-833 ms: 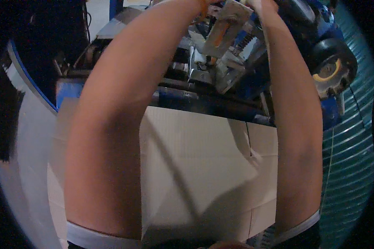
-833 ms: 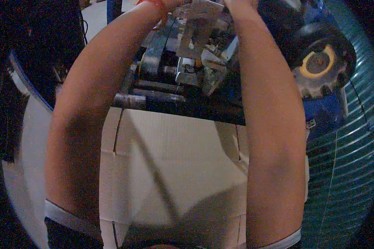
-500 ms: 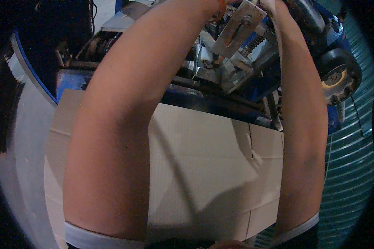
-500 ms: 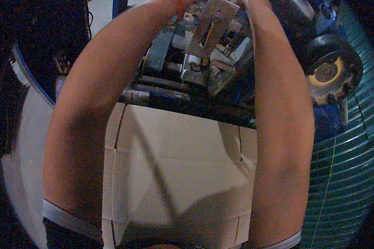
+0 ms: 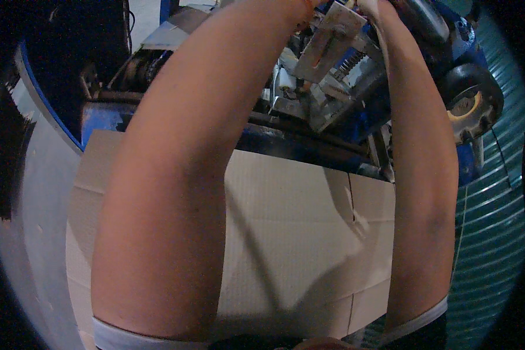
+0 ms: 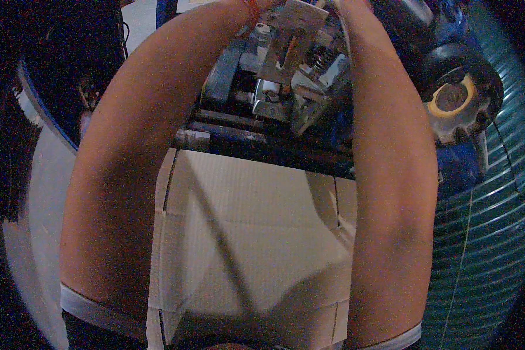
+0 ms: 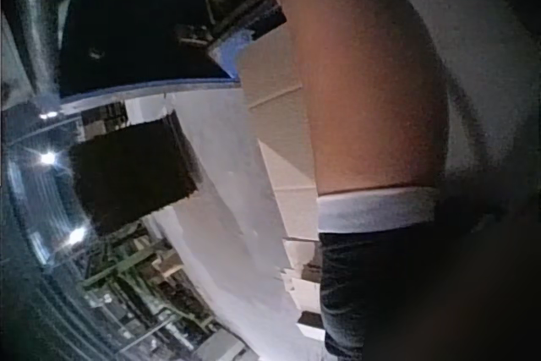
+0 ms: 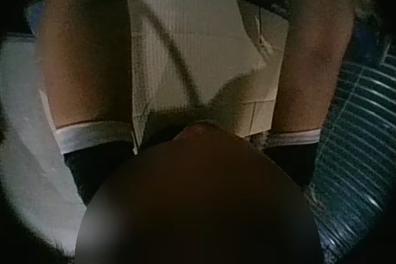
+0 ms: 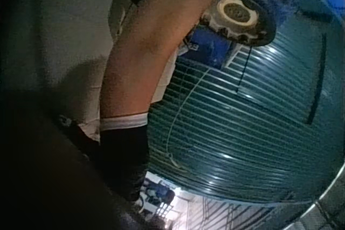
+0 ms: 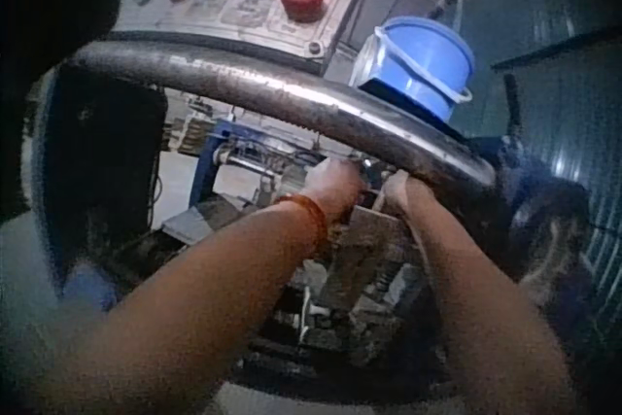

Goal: The person loads corrugated cardboard sheets onto a machine, operates the control panel, and adjusts a wheel to process the material. They then remove the processed sheets and stack them on a nearby surface.

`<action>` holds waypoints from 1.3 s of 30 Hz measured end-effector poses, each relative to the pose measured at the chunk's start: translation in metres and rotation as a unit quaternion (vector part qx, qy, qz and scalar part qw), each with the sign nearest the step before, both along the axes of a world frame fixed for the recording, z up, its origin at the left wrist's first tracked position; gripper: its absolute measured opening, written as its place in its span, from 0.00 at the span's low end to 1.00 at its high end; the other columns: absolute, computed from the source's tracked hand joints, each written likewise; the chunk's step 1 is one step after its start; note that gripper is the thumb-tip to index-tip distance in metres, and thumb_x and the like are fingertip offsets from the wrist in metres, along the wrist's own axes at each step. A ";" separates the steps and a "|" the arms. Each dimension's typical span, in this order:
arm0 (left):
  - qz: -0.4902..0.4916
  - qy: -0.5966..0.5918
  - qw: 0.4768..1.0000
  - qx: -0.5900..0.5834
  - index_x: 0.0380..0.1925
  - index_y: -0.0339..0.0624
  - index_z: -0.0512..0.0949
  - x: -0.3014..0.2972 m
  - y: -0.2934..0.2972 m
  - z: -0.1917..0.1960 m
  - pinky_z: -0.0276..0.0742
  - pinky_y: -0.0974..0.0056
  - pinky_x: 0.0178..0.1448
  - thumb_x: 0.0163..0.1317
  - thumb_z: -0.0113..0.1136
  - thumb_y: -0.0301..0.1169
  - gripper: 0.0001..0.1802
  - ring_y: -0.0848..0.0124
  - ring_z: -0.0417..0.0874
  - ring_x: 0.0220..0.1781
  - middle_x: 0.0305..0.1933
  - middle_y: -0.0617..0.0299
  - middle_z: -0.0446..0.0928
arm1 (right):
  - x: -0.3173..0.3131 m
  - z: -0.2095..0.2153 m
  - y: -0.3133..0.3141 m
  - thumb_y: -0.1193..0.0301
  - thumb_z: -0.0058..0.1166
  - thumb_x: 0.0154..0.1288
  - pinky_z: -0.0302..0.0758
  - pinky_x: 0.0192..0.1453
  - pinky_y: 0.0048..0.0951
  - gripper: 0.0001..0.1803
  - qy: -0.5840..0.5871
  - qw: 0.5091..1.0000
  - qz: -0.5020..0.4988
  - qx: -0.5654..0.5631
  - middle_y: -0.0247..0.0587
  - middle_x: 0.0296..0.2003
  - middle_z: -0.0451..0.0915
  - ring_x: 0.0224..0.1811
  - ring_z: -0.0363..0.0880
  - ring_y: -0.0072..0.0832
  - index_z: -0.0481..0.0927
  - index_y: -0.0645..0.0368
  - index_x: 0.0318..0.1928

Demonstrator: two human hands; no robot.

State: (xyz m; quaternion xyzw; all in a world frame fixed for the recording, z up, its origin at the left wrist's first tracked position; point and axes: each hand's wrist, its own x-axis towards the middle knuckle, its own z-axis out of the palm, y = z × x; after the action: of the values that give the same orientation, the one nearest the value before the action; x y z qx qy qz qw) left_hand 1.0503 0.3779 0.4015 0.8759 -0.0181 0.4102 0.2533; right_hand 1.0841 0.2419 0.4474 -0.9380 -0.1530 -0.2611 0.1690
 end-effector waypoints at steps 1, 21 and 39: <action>0.000 -0.009 1.000 0.000 0.32 0.41 0.80 0.003 0.000 -0.001 0.76 0.56 0.45 0.56 0.50 0.37 0.13 0.56 0.80 0.42 0.39 0.49 0.78 | 0.001 -0.001 0.001 0.69 0.47 0.58 0.72 0.47 0.41 0.16 0.002 1.000 -0.009 0.025 0.52 0.45 0.73 0.48 0.72 0.42 0.72 0.60 0.47; 0.033 0.140 0.964 0.223 0.45 0.41 0.75 0.012 0.045 -0.043 0.76 0.58 0.44 0.54 0.53 0.44 0.22 0.57 0.79 0.42 0.40 0.50 0.78 | -0.041 -0.010 0.004 0.61 0.38 0.64 0.71 0.44 0.39 0.21 -0.084 0.991 -0.069 -0.078 0.53 0.35 0.78 0.40 0.77 0.37 0.80 0.64 0.31; -0.082 0.123 0.986 -0.080 0.41 0.41 0.74 -0.400 0.113 -0.192 0.74 0.59 0.45 0.49 0.58 0.23 0.16 0.53 0.77 0.41 0.44 0.51 0.74 | -0.262 -0.171 -0.128 0.80 0.55 0.52 0.70 0.45 0.35 0.14 -0.280 0.946 0.133 -0.100 0.46 0.35 0.76 0.38 0.74 0.41 0.78 0.56 0.41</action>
State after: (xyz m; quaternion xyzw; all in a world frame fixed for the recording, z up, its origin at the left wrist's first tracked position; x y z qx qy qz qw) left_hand 0.6498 0.4909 0.2095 0.8922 -0.0255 0.2770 0.3559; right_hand 0.8225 0.1139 0.2763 -0.8104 -0.3429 -0.4714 0.0579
